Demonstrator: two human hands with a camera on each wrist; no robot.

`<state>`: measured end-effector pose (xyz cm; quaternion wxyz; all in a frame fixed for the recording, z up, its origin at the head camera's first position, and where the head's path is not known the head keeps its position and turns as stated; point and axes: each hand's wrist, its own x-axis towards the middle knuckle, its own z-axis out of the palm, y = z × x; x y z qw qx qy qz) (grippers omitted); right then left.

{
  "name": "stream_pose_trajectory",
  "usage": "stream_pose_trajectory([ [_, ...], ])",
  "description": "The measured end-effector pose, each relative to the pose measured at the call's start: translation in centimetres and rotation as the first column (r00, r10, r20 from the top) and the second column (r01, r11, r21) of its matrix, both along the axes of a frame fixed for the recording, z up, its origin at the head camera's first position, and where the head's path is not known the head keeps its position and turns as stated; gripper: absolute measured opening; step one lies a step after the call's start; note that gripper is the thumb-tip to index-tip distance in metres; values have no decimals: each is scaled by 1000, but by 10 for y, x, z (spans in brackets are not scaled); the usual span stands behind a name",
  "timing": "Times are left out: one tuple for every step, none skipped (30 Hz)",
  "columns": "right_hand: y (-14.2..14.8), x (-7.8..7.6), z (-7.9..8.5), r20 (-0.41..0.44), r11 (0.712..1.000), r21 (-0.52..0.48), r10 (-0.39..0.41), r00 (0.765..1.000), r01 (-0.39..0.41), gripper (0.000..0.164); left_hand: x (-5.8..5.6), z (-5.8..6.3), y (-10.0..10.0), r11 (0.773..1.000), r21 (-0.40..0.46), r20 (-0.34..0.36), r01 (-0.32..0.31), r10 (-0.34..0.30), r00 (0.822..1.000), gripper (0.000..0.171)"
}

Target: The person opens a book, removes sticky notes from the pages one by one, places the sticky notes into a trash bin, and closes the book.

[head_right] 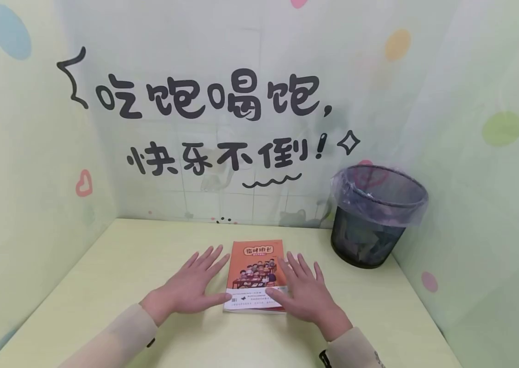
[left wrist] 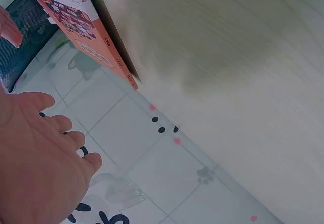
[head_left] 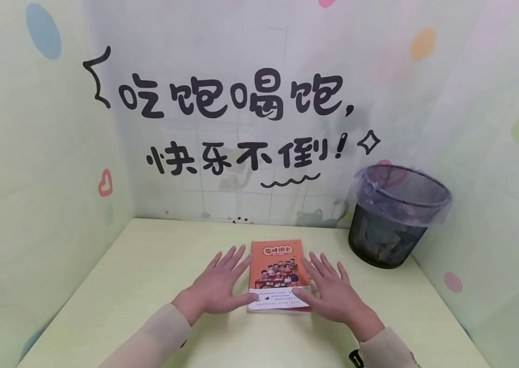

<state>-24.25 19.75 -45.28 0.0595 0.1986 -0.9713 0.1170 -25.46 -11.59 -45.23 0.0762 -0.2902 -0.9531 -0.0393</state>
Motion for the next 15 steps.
stream_pose_trajectory([
  [0, 0, -1, 6, 1000, 0, 0, 1000, 0, 86, 0, -1, 0, 1000, 1, 0, 1, -1, 1000, 98],
  [-1, 1, -1, 11, 1000, -3, 1, 1000, -1, 86, 1, -1, -1, 1000, 1, 4, -1, 1, 1000, 98],
  [-1, 1, -2, 15, 1000, -3, 3, 1000, -3, 87, 1, -2, -1, 1000, 1, 8, -2, 2, 1000, 98],
  [-1, 2, -2, 21, 1000, -5, 5, 1000, -5, 87, 1, -2, -2, 1000, 3, 7, -1, 1, 1000, 98],
  [-2, 2, -3, 21, 1000, -8, 6, 1000, -5, 86, 2, -3, -2, 1000, 6, 10, 0, 0, 1000, 98],
  [-1, 2, -3, 14, 1000, -1, 5, 1000, -5, 86, 2, -3, -2, 1000, 7, 14, 1, -1, 1000, 98],
  [-1, 1, -4, 7, 1000, -2, 4, 1000, -4, 85, 2, -4, -2, 1000, 8, 17, 2, -2, 1000, 98],
  [-1, 1, -5, 1, 1000, -7, 1, 1000, -1, 84, 3, -4, -2, 1000, 9, 21, 3, -3, 1000, 98],
  [-1, 0, -5, -4, 1000, -10, -6, 1000, 6, 84, 2, -5, -2, 1000, 11, 23, 5, -5, 1000, 97],
  [-1, -1, -5, -7, 1000, -21, -15, 1000, 15, 83, 2, -6, -2, 1000, 12, 26, 5, -6, 1000, 97],
  [-1, -2, -6, -12, 999, -31, -24, 1000, 24, 82, 2, -6, -2, 1000, 15, 30, 6, -6, 1000, 97],
  [-1, -4, -7, -15, 999, -41, -35, 999, 34, 81, 1, -7, -2, 1000, 13, 29, 2, -3, 1000, 97],
  [-1, -7, -7, -12, 997, -62, -42, 999, 42, 80, 1, -7, -2, 1000, 17, 28, -2, 2, 1000, 96],
  [-2, -9, -8, -6, 996, -77, -54, 999, 53, 79, 0, -8, -2, 1000, 18, 27, -8, 8, 1000, 96],
  [-2, -11, -9, 1, 994, -92, -65, 998, 64, 77, 0, -8, -3, 1000, 21, 27, -14, 13, 1000, 95],
])
